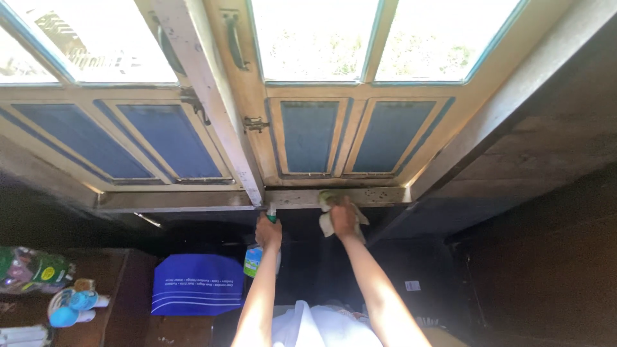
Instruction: The person sprays cleaner on a window frame and sill, then wipes the surfaces with a cloth. The person continues wiping the lower frame and sill area, then sprays and wipes the glass pane.
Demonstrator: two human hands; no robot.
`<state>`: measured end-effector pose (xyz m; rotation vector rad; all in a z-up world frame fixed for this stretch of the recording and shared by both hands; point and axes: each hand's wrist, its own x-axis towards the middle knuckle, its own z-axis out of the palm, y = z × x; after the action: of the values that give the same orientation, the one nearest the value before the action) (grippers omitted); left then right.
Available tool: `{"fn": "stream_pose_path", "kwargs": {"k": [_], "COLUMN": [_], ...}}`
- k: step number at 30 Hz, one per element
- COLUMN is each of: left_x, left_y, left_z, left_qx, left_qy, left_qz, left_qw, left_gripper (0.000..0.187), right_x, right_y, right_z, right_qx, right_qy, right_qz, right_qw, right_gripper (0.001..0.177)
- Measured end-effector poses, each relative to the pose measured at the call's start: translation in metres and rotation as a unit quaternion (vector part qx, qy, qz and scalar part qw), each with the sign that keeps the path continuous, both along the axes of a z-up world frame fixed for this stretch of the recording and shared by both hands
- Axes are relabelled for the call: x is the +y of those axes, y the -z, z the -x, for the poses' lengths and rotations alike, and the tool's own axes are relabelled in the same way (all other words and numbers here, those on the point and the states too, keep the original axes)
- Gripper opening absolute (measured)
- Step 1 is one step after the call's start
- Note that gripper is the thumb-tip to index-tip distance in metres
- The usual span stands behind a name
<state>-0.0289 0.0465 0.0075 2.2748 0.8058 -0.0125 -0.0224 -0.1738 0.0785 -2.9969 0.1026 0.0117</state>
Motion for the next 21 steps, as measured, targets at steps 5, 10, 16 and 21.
{"fn": "stream_pose_path", "kwargs": {"k": [5,10,16,21], "left_x": [0.014,0.016,0.013,0.008], "left_y": [0.004,0.014,0.035,0.02], "left_z": [0.002,0.001,-0.011,-0.01], "left_qx": [0.033,0.054,0.04,0.004], "left_qy": [-0.008,-0.001,0.004,0.023], "left_qz": [0.01,-0.007,-0.017,0.001], "left_qw": [0.999,0.999,0.999,1.0], "left_gripper": [0.048,0.046,0.046,0.047], "right_x": [0.03,0.035,-0.007,-0.047], "right_y": [0.083,0.055,0.038,0.008], "right_z": [-0.041,-0.028,-0.024,-0.025], "right_qx": [-0.053,-0.012,0.023,0.091], "right_qy": [-0.161,-0.274,-0.231,-0.066], "right_qz": [0.008,0.16,0.084,0.016], "right_qw": [0.985,0.948,0.969,0.994], "right_gripper": [0.031,0.07,0.044,0.036]}}
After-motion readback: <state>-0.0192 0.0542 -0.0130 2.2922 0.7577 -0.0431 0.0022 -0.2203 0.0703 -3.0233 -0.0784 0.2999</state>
